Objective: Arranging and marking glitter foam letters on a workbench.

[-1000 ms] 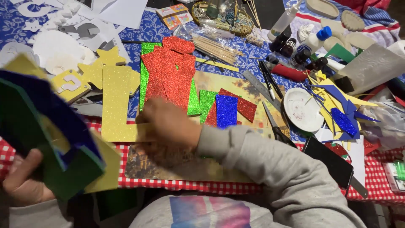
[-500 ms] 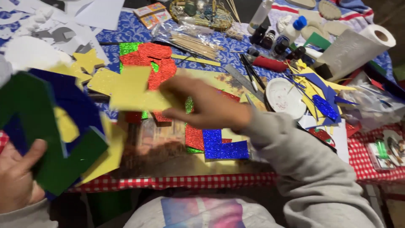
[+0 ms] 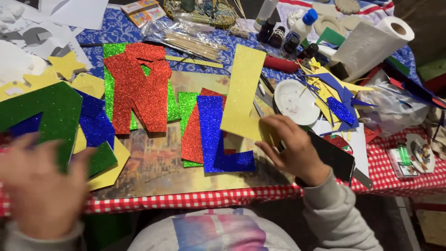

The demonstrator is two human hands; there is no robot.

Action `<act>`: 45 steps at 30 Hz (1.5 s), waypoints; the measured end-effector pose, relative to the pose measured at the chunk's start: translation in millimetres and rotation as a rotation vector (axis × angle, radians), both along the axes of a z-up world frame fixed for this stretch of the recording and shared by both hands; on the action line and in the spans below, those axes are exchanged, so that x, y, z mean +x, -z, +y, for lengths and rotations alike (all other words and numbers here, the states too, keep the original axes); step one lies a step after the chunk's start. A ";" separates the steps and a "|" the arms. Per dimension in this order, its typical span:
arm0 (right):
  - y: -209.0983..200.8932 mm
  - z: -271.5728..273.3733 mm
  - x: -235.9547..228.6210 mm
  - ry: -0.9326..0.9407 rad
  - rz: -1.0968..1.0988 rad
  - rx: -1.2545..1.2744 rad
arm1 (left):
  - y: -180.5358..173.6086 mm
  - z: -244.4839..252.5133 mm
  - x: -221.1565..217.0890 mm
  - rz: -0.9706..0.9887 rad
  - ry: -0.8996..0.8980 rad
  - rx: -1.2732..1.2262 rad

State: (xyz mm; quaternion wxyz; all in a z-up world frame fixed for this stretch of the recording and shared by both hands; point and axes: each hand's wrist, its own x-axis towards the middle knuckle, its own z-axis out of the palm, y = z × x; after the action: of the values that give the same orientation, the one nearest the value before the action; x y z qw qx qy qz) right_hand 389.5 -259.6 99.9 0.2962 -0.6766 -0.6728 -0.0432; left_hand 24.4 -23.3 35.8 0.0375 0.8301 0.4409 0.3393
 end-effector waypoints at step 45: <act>56.2 11.3 -76.3 -0.164 0.019 -0.104 | -47.1 -35.5 62.8 -0.082 0.843 -0.066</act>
State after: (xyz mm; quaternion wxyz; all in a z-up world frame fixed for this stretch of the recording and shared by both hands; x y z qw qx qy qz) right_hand 313.3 -248.2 43.7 0.2696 -0.6340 -0.7245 0.0224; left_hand 87.2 -58.9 82.9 0.2170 0.9219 0.0716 0.3128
